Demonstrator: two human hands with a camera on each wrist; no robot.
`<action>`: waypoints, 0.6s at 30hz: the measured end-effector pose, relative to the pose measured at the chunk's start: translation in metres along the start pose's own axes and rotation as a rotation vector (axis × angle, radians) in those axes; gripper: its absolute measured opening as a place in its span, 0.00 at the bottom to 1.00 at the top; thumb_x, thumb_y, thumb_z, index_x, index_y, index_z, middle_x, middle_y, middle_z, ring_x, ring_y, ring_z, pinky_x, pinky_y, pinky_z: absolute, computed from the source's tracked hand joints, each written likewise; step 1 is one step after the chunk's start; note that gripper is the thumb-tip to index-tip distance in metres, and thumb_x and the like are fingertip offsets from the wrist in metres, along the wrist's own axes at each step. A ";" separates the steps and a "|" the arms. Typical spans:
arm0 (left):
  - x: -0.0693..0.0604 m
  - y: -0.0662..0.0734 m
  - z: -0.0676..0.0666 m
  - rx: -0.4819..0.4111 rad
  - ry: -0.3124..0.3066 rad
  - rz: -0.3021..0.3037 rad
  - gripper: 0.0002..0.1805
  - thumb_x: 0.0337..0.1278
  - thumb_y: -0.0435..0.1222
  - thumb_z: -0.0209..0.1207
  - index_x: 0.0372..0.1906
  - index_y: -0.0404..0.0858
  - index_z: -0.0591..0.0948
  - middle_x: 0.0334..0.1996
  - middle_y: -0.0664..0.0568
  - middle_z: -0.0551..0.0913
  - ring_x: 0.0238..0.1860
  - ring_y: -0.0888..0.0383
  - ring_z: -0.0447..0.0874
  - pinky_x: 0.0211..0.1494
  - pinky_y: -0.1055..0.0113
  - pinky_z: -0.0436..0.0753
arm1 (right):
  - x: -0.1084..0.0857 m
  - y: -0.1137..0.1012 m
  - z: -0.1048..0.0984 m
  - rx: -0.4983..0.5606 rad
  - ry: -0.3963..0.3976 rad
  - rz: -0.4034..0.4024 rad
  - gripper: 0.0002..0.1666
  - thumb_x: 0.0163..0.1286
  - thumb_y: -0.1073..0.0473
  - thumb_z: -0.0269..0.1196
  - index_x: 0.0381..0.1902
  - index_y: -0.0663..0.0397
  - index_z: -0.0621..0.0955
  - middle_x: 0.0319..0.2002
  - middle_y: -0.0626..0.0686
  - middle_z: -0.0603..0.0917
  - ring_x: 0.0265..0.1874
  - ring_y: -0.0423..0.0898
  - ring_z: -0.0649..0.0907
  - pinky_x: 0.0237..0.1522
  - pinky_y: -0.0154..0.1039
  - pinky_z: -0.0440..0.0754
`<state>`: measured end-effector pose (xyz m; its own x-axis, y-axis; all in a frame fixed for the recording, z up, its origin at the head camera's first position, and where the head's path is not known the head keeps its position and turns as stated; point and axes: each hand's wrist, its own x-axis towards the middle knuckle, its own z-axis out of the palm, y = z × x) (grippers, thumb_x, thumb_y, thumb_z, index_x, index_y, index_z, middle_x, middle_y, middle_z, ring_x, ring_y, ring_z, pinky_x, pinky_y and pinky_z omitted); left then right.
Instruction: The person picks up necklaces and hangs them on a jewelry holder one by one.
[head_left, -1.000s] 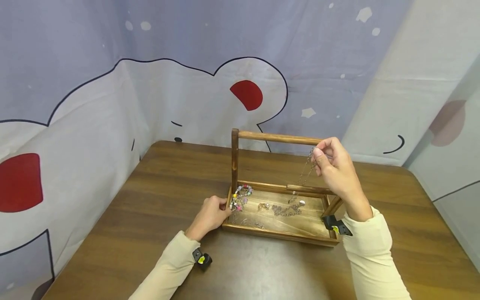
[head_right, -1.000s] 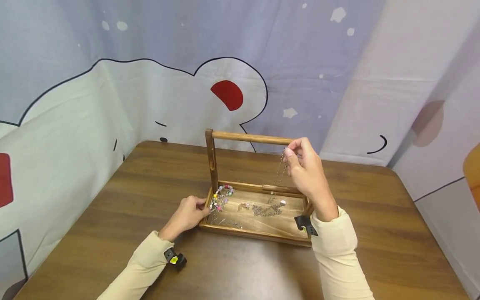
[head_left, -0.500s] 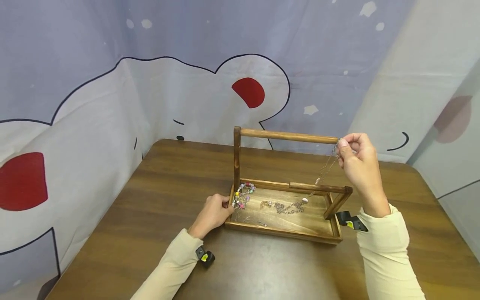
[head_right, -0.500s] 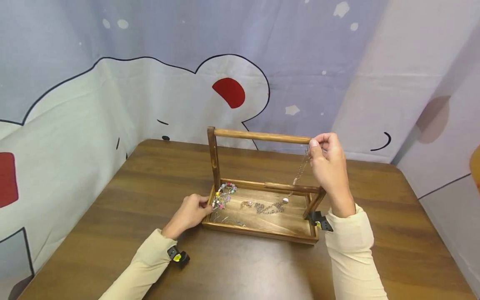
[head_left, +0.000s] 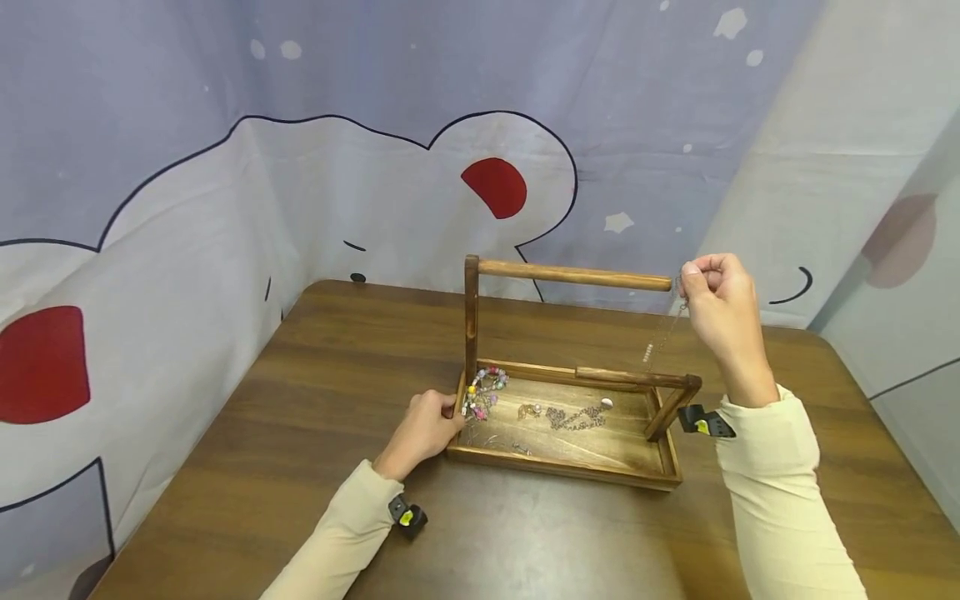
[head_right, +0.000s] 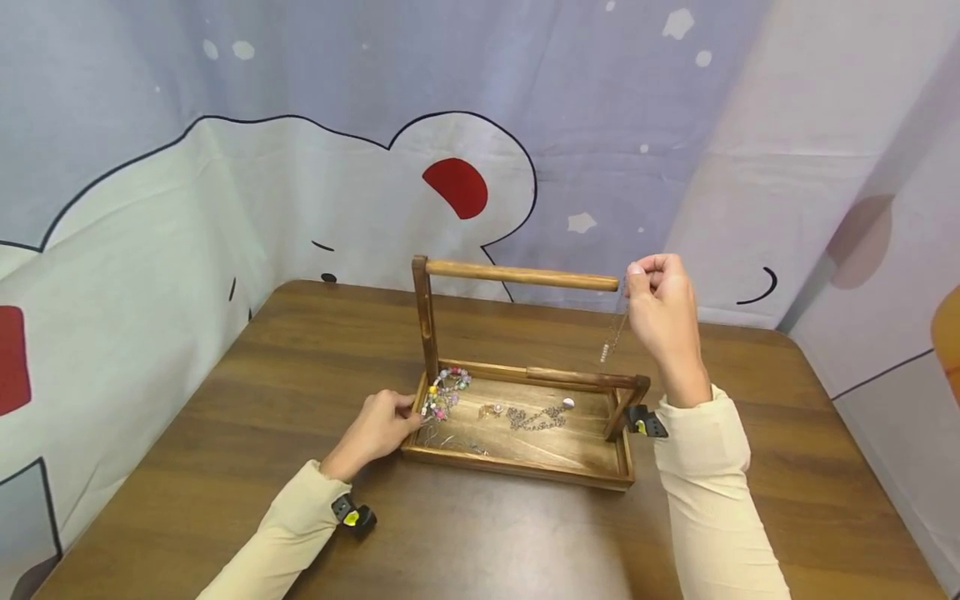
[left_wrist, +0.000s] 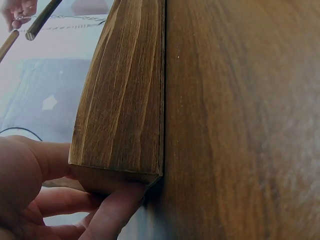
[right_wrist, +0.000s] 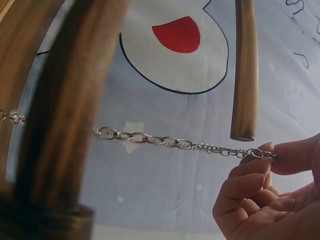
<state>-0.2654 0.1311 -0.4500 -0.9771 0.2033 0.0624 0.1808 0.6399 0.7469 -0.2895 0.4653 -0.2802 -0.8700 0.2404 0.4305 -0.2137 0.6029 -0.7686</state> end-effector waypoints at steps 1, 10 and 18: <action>0.000 0.000 0.000 -0.001 0.001 -0.001 0.13 0.46 0.29 0.57 0.40 0.32 0.84 0.17 0.54 0.75 0.16 0.63 0.67 0.18 0.70 0.68 | 0.002 -0.001 0.000 -0.011 0.000 -0.005 0.08 0.67 0.56 0.50 0.37 0.55 0.71 0.18 0.38 0.74 0.18 0.37 0.70 0.22 0.32 0.65; -0.001 0.000 0.000 0.017 -0.001 -0.006 0.10 0.47 0.30 0.58 0.36 0.34 0.85 0.16 0.55 0.75 0.16 0.63 0.67 0.19 0.70 0.68 | 0.010 -0.011 0.004 -0.041 -0.032 -0.079 0.11 0.66 0.57 0.53 0.36 0.61 0.73 0.16 0.40 0.74 0.12 0.34 0.68 0.15 0.30 0.65; 0.000 0.001 0.000 0.010 0.005 -0.003 0.13 0.46 0.29 0.56 0.40 0.33 0.84 0.15 0.55 0.74 0.14 0.64 0.66 0.18 0.70 0.66 | 0.003 -0.019 0.011 -0.076 -0.038 -0.123 0.11 0.66 0.57 0.53 0.36 0.61 0.74 0.19 0.47 0.75 0.14 0.36 0.70 0.16 0.30 0.65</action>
<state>-0.2649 0.1314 -0.4491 -0.9782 0.1977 0.0630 0.1786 0.6479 0.7405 -0.2928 0.4458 -0.2694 -0.8557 0.1332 0.5000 -0.2869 0.6819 -0.6728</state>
